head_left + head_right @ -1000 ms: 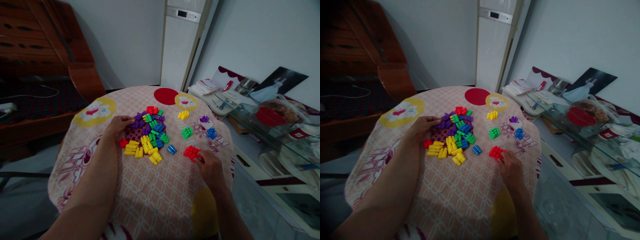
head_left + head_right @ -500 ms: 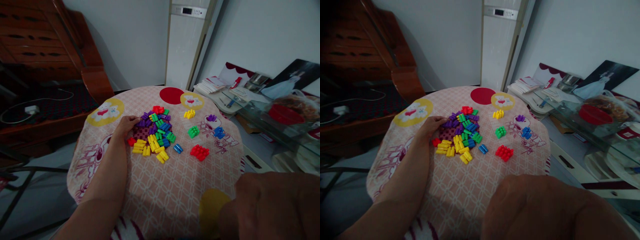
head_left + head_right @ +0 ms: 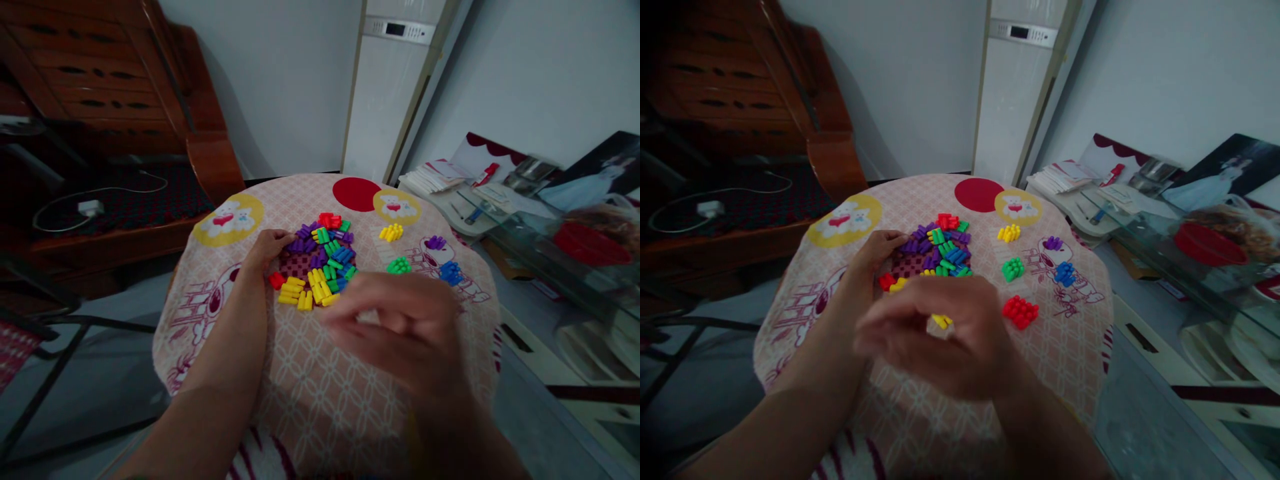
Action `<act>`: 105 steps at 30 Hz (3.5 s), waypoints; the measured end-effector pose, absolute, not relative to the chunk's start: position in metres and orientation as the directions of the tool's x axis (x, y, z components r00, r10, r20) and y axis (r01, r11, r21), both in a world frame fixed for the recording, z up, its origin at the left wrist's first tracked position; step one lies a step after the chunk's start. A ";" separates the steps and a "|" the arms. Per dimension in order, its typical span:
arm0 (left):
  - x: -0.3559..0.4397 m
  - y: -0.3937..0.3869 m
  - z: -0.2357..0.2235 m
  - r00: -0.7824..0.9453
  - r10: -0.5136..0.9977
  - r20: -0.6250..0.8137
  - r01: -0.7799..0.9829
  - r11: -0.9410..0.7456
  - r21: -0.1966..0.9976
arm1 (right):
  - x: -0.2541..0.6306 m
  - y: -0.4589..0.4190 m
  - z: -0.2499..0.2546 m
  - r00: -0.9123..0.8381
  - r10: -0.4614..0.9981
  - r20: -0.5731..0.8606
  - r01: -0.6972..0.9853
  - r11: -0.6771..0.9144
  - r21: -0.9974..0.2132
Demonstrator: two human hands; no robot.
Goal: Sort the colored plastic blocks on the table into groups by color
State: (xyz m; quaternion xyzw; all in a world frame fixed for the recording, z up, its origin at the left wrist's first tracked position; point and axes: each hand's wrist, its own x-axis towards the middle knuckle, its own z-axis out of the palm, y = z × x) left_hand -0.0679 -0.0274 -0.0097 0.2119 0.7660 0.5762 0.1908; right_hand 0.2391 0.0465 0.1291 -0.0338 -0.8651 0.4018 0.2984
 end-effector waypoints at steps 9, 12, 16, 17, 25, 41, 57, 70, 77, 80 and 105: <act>-0.073 -0.029 -0.008 -0.810 0.577 -0.101 0.071 0.267 0.961 | 0.069 0.010 0.023 -0.999 -0.025 0.031 -0.029 0.987 -0.159; -0.077 -0.029 -0.007 -0.814 0.573 -0.096 0.095 0.296 0.951 | 0.062 0.003 0.017 -0.996 -0.082 0.042 -0.087 0.987 -0.138; -0.077 -0.026 -0.003 -0.835 0.539 -0.108 0.103 0.346 0.933 | 0.078 0.009 0.028 -0.981 -0.051 0.188 -0.089 0.977 -0.196; -0.077 -0.025 -0.002 -0.842 0.527 -0.118 0.086 0.346 0.934 | 0.086 0.012 0.034 -0.975 -0.033 0.221 -0.084 0.971 -0.224; -0.071 -0.023 -0.010 -0.863 0.500 -0.071 0.074 0.263 0.962 | 0.205 0.070 0.053 -0.830 0.418 0.370 0.129 0.788 -0.602; -0.075 -0.029 -0.013 -0.789 0.610 -0.080 0.093 0.248 0.964 | 0.303 0.116 -0.006 -0.657 0.473 0.587 0.359 0.881 -0.308; -0.062 -0.034 0.013 -0.476 0.835 -0.276 0.081 0.354 0.932 | 0.241 0.102 0.031 -0.690 0.447 0.569 0.235 0.882 -0.408; -0.078 -0.025 -0.015 -0.781 0.619 -0.082 0.166 0.333 0.928 | 0.108 0.117 0.030 -0.871 0.459 0.178 0.403 0.872 -0.278; -0.078 -0.022 -0.012 -0.787 0.599 -0.150 0.101 0.365 0.926 | 0.154 0.141 0.047 -0.805 0.521 0.283 0.310 0.776 -0.549; -0.079 -0.021 -0.013 -0.793 0.594 -0.137 0.120 0.373 0.920 | 0.154 0.145 0.043 -0.829 0.481 0.287 0.308 0.819 -0.484; -0.076 -0.019 -0.010 -0.814 0.565 -0.134 0.110 0.378 0.919 | 0.253 0.207 0.047 -0.478 0.803 0.357 0.350 0.546 -0.761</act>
